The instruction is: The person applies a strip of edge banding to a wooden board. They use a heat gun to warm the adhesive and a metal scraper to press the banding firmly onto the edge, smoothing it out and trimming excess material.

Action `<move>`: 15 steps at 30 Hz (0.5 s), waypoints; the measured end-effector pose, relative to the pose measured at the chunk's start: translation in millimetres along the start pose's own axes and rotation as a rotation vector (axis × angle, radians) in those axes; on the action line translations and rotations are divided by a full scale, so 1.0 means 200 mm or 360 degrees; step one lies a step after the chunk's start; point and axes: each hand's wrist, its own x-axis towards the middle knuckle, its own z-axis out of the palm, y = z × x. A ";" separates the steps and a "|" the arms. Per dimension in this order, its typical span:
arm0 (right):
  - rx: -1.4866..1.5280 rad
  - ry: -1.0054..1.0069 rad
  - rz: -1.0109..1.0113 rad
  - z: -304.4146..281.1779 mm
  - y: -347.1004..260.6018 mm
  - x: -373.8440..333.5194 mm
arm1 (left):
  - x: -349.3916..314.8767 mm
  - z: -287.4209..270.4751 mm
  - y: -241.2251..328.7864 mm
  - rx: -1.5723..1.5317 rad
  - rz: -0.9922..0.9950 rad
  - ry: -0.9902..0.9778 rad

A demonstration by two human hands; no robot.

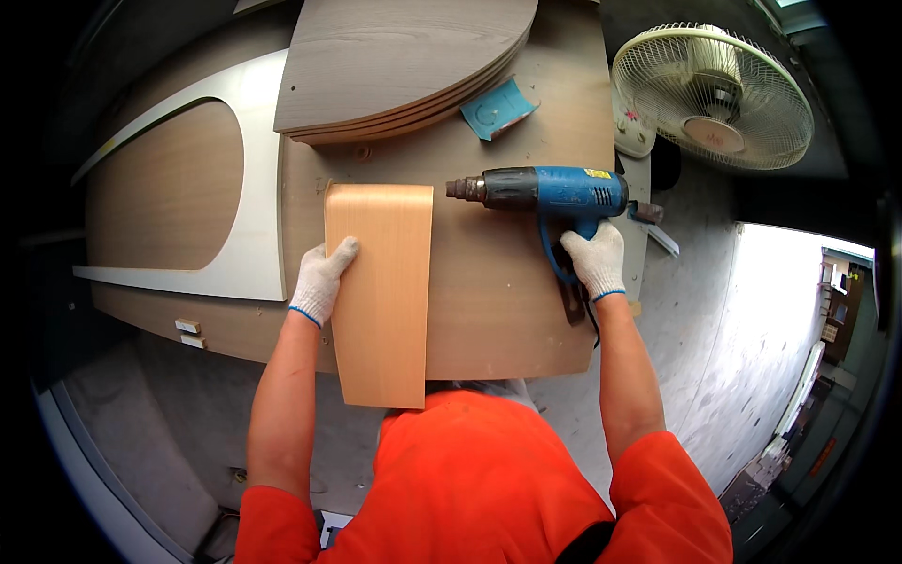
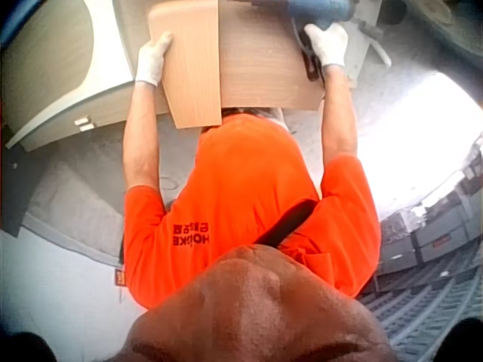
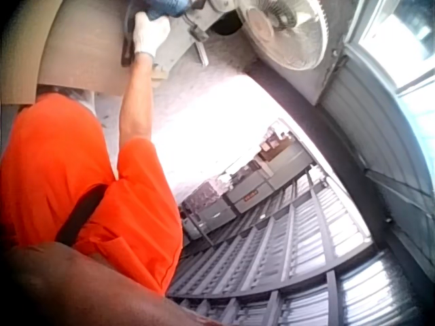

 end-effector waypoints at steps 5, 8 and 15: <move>-0.0212 -0.0023 -0.0096 -0.01 0.06 0.03 | 0.00 0.02 0.00 -0.0021 -0.0005 -0.0005; -0.0294 -0.0066 -0.0147 -0.03 0.08 0.04 | 0.00 0.02 0.01 -0.0032 -0.0005 -0.0003; -0.0214 -0.0031 -0.0090 -0.02 0.04 0.02 | -0.01 0.01 0.01 -0.0003 0.0010 0.0002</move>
